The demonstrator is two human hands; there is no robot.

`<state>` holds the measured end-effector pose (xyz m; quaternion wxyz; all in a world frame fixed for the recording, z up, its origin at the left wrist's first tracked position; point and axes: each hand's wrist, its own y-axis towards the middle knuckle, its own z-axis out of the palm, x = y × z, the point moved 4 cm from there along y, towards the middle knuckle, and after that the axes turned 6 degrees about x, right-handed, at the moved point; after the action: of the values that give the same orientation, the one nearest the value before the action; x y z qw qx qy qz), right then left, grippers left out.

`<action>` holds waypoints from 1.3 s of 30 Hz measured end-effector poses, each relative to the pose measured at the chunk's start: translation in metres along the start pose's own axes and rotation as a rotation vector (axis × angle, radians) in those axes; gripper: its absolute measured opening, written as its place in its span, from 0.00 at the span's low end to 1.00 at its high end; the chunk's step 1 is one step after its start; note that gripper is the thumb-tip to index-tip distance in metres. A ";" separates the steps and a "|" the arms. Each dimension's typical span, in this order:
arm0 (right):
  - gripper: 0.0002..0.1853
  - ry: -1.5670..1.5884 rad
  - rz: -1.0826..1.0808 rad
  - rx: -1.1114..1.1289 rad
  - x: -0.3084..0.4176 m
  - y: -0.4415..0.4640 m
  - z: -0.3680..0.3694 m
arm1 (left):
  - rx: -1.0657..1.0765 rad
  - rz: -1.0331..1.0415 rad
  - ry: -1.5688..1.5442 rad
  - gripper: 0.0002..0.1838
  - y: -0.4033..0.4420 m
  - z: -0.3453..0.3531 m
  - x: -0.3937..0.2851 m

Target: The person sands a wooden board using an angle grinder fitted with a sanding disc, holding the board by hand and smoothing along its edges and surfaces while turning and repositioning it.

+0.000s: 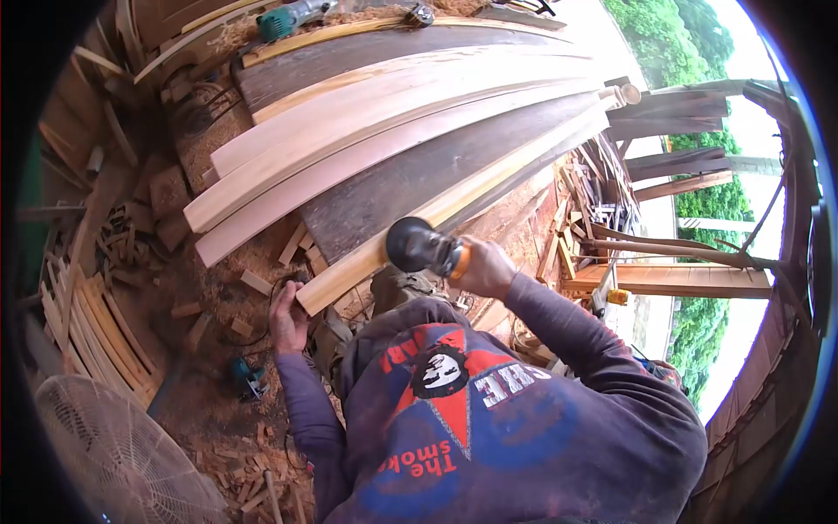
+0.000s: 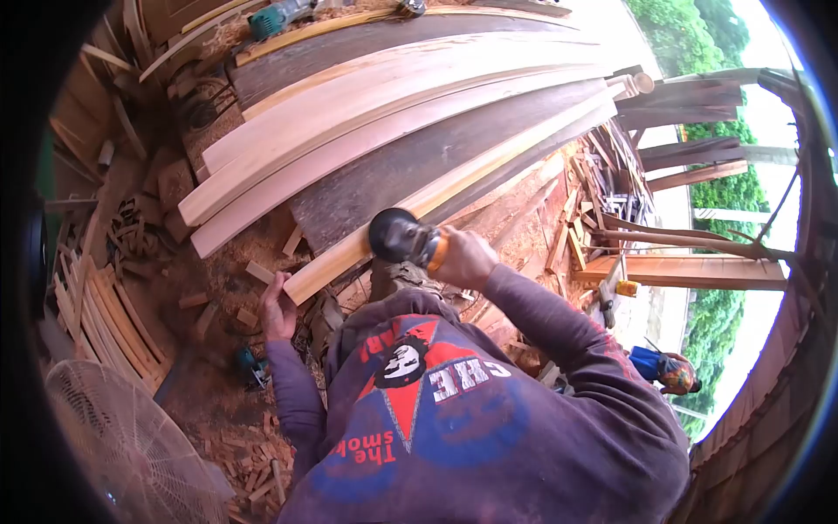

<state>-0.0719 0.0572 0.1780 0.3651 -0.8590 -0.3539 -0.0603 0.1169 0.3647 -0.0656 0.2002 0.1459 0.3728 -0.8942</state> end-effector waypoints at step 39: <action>0.16 0.197 0.410 -0.277 -0.463 0.124 -0.296 | -0.841 0.314 0.961 0.21 0.010 0.043 -0.017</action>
<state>-0.2894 -0.4624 0.1532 0.2813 -0.9445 -0.1237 -0.1164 0.1318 0.3313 -0.0347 0.1793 0.4909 0.7128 -0.4677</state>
